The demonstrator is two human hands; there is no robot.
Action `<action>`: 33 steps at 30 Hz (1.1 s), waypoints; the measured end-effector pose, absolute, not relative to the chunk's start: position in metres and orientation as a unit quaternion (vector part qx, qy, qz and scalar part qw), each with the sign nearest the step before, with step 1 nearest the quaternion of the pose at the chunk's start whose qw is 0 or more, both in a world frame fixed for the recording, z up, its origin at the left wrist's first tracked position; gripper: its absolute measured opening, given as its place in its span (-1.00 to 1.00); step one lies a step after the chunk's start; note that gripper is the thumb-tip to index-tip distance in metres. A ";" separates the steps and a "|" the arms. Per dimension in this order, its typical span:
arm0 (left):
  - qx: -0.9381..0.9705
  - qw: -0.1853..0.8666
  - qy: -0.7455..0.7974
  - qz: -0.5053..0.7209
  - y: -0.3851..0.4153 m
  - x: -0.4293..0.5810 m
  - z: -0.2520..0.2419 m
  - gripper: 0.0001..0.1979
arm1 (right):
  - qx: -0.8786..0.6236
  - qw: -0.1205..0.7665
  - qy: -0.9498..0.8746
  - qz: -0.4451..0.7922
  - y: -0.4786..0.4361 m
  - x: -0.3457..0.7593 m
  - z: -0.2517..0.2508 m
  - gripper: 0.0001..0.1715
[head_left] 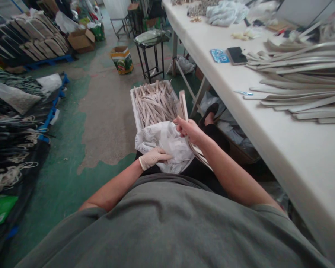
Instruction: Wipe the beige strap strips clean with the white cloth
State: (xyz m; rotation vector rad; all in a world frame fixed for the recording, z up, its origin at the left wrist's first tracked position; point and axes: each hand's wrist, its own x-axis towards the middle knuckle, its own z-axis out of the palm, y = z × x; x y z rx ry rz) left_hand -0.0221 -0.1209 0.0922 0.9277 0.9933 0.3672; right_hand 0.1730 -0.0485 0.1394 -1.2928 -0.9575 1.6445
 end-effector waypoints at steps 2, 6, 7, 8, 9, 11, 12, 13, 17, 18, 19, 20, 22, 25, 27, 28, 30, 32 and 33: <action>0.323 0.801 0.454 0.218 -0.118 -0.030 0.091 -0.73 | -0.493 0.365 -0.343 0.712 -0.061 0.177 0.130 -0.57; 0.202 0.809 0.437 0.338 -0.105 -0.046 0.096 -0.81 | -0.467 0.318 -0.281 0.776 -0.095 0.184 0.112 -0.67; 0.183 0.802 0.440 0.361 -0.102 -0.048 0.097 -0.83 | -0.461 0.320 -0.277 0.780 -0.104 0.185 0.109 -0.69; 0.165 0.793 0.446 0.380 -0.099 -0.048 0.099 -0.84 | -0.455 0.323 -0.278 0.782 -0.112 0.186 0.107 -0.69; 0.146 0.784 0.456 0.394 -0.096 -0.046 0.100 -0.84 | -0.451 0.324 -0.283 0.782 -0.121 0.187 0.106 -0.67; 0.111 0.773 0.472 0.410 -0.093 -0.038 0.100 -0.83 | -0.450 0.317 -0.297 0.780 -0.137 0.190 0.106 -0.60; 0.095 0.770 0.475 0.415 -0.093 -0.033 0.100 -0.83 | -0.453 0.309 -0.306 0.779 -0.145 0.192 0.107 -0.57; 0.082 0.770 0.476 0.417 -0.093 -0.028 0.099 -0.83 | -0.456 0.301 -0.314 0.777 -0.152 0.193 0.108 -0.55; 0.066 0.779 0.464 0.418 -0.096 -0.010 0.099 -0.84 | -0.476 0.282 -0.330 0.765 -0.170 0.195 0.113 -0.49; 0.067 0.780 0.462 0.417 -0.097 -0.007 0.099 -0.84 | -0.481 0.281 -0.329 0.763 -0.171 0.194 0.114 -0.48; 0.069 0.780 0.461 0.417 -0.098 -0.005 0.100 -0.84 | -0.485 0.281 -0.327 0.761 -0.171 0.193 0.114 -0.47; 0.069 0.781 0.460 0.417 -0.099 -0.003 0.100 -0.84 | -0.489 0.284 -0.323 0.759 -0.171 0.191 0.114 -0.47; 0.070 0.782 0.457 0.418 -0.101 0.000 0.101 -0.83 | -0.496 0.291 -0.316 0.754 -0.167 0.188 0.112 -0.46; 0.080 0.786 0.455 0.411 -0.104 0.003 0.101 -0.81 | -0.499 0.298 -0.319 0.749 -0.162 0.184 0.109 -0.46; 0.084 0.789 0.456 0.404 -0.105 0.005 0.100 -0.80 | -0.497 0.293 -0.329 0.748 -0.161 0.182 0.107 -0.46; 0.084 0.790 0.456 0.401 -0.106 0.006 0.098 -0.79 | -0.495 0.290 -0.334 0.748 -0.161 0.181 0.106 -0.45; 0.081 0.792 0.453 0.401 -0.107 0.007 0.096 -0.77 | -0.493 0.283 -0.339 0.749 -0.162 0.180 0.103 -0.45; 0.083 0.795 0.446 0.403 -0.107 0.007 0.092 -0.74 | -0.496 0.281 -0.340 0.748 -0.164 0.179 0.101 -0.46; 0.090 0.795 0.444 0.402 -0.107 0.007 0.091 -0.73 | -0.498 0.280 -0.341 0.747 -0.165 0.179 0.100 -0.47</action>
